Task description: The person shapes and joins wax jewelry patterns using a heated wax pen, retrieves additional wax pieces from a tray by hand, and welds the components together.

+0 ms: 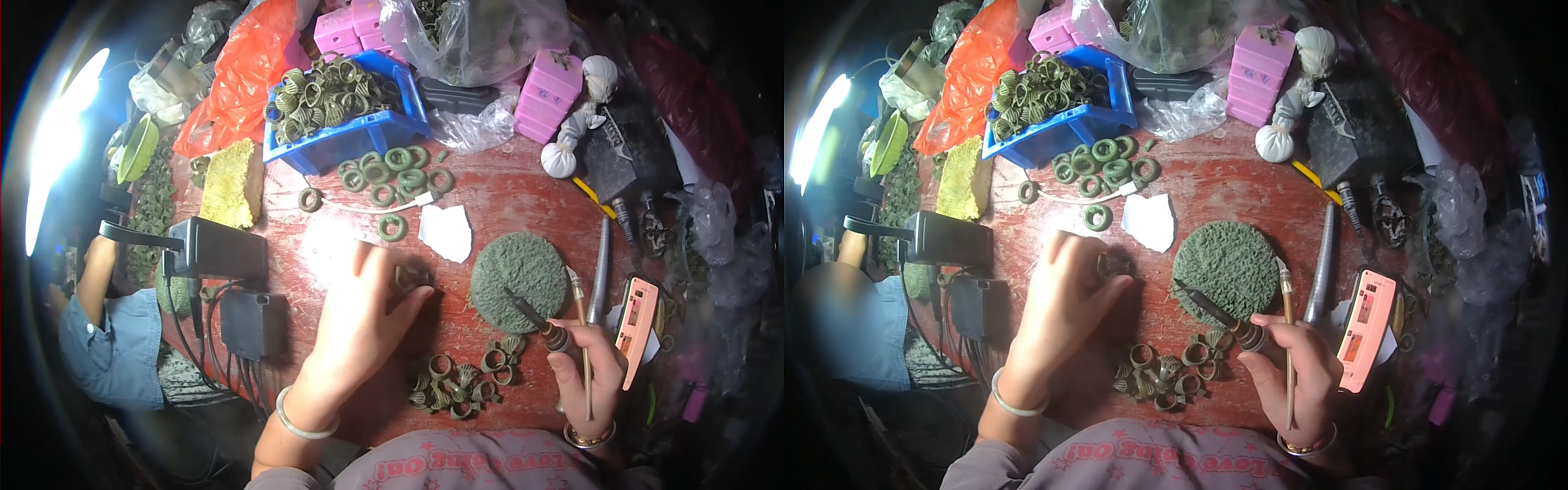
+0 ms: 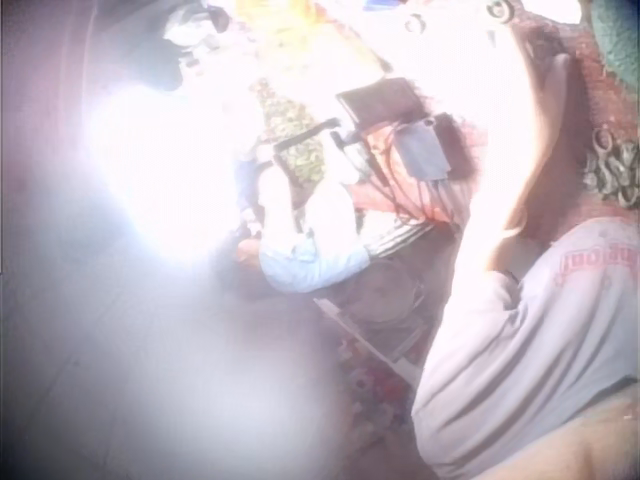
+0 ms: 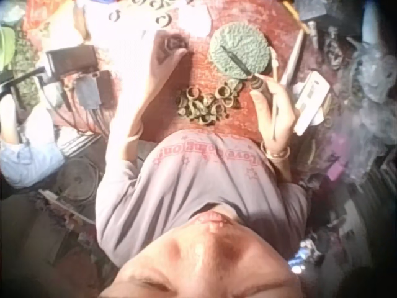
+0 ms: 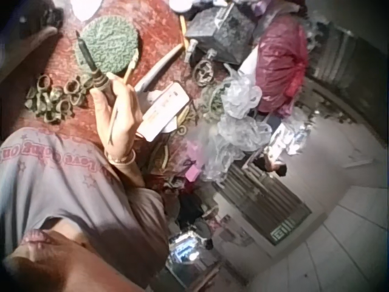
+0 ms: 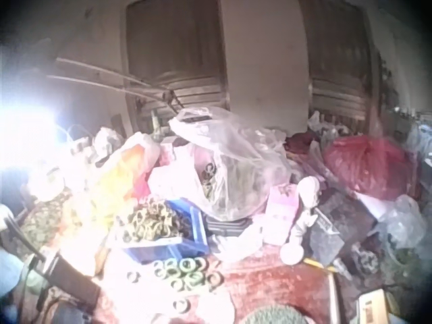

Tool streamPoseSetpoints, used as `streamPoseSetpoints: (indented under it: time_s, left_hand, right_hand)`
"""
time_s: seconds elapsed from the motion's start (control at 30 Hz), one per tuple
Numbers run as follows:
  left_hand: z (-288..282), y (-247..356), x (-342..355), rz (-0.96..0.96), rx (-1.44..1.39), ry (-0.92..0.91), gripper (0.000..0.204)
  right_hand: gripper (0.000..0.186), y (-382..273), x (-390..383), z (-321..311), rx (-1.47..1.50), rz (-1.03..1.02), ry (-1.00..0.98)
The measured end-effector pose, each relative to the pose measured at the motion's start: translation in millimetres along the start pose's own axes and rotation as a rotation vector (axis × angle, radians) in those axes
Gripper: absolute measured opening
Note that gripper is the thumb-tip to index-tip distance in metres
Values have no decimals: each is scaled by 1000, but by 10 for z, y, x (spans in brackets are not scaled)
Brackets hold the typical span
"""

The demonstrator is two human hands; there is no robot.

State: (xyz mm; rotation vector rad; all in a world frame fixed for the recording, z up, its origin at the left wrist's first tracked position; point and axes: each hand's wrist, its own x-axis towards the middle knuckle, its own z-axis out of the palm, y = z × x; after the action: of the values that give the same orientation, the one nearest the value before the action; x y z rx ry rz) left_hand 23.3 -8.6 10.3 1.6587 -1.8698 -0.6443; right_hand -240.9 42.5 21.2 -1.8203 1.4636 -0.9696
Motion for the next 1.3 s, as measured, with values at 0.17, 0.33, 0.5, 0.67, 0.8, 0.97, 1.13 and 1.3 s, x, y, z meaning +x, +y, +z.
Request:
streamPoseSetpoints:
  time_s: [0.17, 0.33, 0.5, 0.67, 0.8, 0.97, 1.13, 1.3]
  left_hand:
    - [124, 78, 126, 80, -318, -99, 20]
    - [309, -1, 47, -82, -834, -105, 15]
    - [228, 78, 58, -423, -1181, -283, 19]
    - [166, 155, 106, -516, -1283, -292, 25]
    - [217, 74, 56, -470, -1342, -296, 29]
    - [222, 53, 30, -364, -1385, -302, 32]
    - [235, 32, 38, -317, -1337, -309, 37]
    - [217, 60, 71, -355, -1335, -294, 37]
  right_hand:
    - [33, 27, 14, -5, -5, 84, 3]
    - [33, 8, 26, -23, -23, 81, -32]
    - [35, 22, 31, -9, -19, 110, -10]
    - [35, 51, 35, -3, -33, 56, 1]
    - [36, 73, 19, 2, -45, 20, 8]
    - [37, 66, 28, 3, -40, 17, 14]
    - [38, 69, 34, 7, -37, 12, 12]
    - [37, 68, 27, 9, -46, 12, 14]
